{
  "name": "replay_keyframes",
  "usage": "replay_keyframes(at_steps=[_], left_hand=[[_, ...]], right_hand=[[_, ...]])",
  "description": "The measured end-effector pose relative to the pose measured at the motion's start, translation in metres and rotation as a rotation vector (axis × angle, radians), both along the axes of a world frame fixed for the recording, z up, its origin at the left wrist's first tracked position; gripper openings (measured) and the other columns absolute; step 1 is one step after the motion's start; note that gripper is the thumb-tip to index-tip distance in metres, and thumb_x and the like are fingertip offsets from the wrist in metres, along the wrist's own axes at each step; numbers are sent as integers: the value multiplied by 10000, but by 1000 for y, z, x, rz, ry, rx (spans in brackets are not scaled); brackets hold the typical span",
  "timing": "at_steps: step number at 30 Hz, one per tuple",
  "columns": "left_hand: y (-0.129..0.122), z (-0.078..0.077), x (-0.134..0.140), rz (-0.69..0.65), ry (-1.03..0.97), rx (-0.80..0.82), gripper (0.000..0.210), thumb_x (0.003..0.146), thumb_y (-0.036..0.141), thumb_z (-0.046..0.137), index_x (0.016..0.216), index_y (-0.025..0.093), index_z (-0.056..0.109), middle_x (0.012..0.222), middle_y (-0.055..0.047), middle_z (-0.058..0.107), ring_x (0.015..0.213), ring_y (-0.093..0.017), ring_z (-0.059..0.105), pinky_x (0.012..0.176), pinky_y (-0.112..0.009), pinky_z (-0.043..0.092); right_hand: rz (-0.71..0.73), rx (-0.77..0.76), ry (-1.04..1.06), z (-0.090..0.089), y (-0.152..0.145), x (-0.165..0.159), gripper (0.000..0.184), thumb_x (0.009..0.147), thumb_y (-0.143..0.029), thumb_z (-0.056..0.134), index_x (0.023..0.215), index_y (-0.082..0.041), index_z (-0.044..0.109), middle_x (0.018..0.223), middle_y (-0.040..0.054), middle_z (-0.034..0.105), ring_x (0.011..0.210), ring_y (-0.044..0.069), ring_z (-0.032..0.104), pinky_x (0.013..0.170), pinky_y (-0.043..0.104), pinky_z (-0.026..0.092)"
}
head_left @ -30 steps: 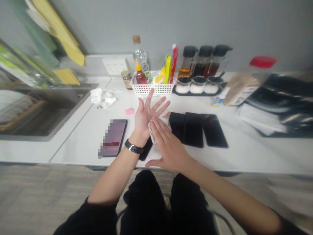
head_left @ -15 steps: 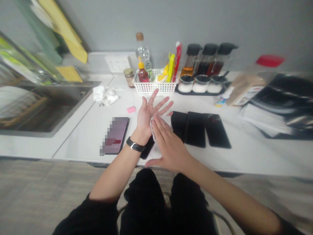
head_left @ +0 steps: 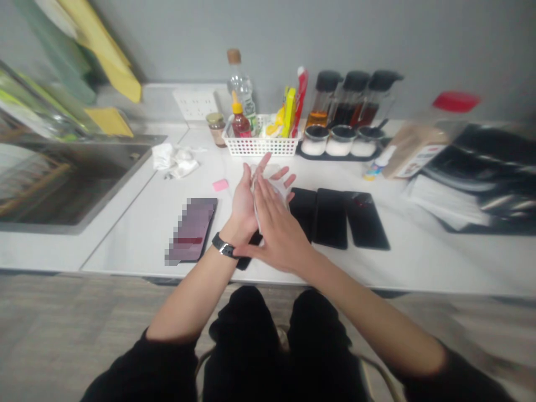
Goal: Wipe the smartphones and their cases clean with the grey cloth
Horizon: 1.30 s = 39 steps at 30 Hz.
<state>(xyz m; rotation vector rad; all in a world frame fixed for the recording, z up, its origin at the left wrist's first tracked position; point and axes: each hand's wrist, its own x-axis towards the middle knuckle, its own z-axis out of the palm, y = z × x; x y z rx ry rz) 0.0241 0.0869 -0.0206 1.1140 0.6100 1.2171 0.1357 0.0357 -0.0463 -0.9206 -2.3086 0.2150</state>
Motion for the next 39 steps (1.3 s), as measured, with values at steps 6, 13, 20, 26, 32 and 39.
replay_keyframes(at_steps=[6, 13, 20, 26, 32, 39], left_hand=[[0, 9, 2, -17, -310, -271, 674, 1095, 704, 290, 1648, 351, 443, 1491, -107, 681, 1453, -350, 615, 1172, -605, 506], [-7, 8, 22, -227, -348, -350, 696, 1085, 725, 339, 1569, 271, 548, 1484, -87, 702, 1472, -322, 603, 1248, -564, 468], [-14, 14, 8, -132, 5, 47, 552, 899, 444, 859, 1368, 238, 653, 1278, -55, 765, 1271, -239, 714, 1117, -344, 565], [-34, 25, -8, -223, 372, 120, 421, 936, 421, 823, 1244, 248, 593, 913, 1, 785, 822, -154, 763, 746, -259, 587], [-58, 18, -18, -45, 625, 279, 324, 992, 430, 752, 1246, 234, 710, 937, -40, 831, 881, -196, 804, 837, -318, 625], [-59, 32, -24, 231, 934, 809, 228, 1076, 344, 632, 1201, 239, 791, 1168, -58, 834, 1056, -196, 782, 963, -332, 589]], right_hand=[[-19, 29, -56, -15, -23, 27, 1291, 927, -894, 477, 1741, -11, 3, 1813, 294, 147, 1725, 356, 55, 1392, 587, 182], [-178, 32, 87, 23, 41, 23, 889, 1118, -634, 257, 1692, 46, 277, 1800, 275, 219, 1713, 343, 168, 1390, 563, 188], [-126, 27, 426, 62, 30, 74, 394, 1098, -444, 511, 1317, -263, 784, 1309, 75, 799, 1265, 293, 712, 1153, 517, 533], [-192, -307, 578, 61, 18, 116, 358, 905, -573, 803, 1002, -229, 832, 910, 53, 788, 799, 231, 686, 733, 368, 556], [-55, -608, 672, 47, 14, 129, 474, 829, -656, 845, 762, -197, 746, 734, 16, 686, 667, 158, 580, 616, 290, 456], [163, -877, 567, 67, 8, 128, 393, 755, -527, 946, 843, -185, 773, 782, 7, 699, 673, 137, 587, 611, 262, 473]])
